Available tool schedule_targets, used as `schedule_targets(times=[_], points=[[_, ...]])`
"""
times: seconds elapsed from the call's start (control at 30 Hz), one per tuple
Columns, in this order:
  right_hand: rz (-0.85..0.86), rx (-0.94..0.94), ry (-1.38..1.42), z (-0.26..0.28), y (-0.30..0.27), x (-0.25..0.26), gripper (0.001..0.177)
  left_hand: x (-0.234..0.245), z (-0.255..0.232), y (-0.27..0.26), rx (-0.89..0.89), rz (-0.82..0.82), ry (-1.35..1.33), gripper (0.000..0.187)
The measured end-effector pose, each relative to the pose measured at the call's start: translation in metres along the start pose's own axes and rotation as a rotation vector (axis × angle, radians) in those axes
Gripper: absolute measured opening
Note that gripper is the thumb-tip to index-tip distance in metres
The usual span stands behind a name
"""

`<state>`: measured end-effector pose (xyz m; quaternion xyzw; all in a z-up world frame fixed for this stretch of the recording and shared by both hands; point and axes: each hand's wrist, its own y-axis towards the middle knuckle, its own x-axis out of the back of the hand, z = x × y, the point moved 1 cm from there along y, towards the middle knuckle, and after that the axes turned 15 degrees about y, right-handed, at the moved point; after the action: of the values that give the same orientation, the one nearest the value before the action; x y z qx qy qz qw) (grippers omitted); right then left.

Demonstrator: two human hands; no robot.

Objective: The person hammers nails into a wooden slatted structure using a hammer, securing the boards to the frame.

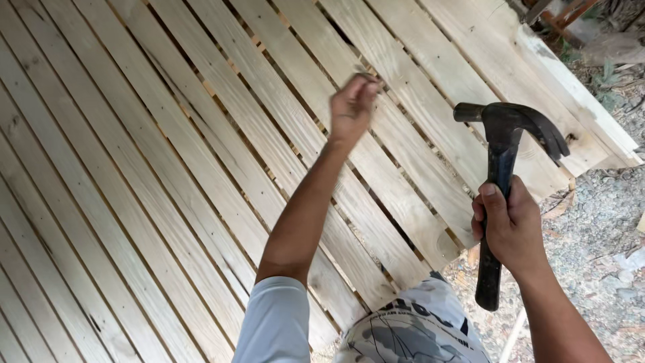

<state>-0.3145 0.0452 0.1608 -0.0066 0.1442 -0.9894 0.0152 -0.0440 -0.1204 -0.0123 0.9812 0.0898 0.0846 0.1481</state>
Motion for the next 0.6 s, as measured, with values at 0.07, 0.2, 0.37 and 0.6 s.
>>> schedule_targets(times=[0.07, 0.2, 0.37, 0.6], points=[[-0.036, -0.028, -0.079, 0.0, 0.003, 0.002, 0.027, -0.016, -0.021, 0.003, -0.096, 0.039, 0.162, 0.01], [-0.014, 0.043, -0.182, 0.007, 0.007, 0.003, 0.029, -0.03, -0.046, 0.024, -0.266, 0.025, 0.479, 0.011], [0.033, 0.114, -0.258, 0.022, 0.014, 0.001, 0.029, -0.03, -0.049, 0.029, -0.22, 0.047, 0.481, 0.014], [0.119, 0.469, -0.317, 0.081, 0.034, -0.007, 0.027, -0.032, -0.045, 0.028, -0.226, 0.037, 0.5, 0.018]])
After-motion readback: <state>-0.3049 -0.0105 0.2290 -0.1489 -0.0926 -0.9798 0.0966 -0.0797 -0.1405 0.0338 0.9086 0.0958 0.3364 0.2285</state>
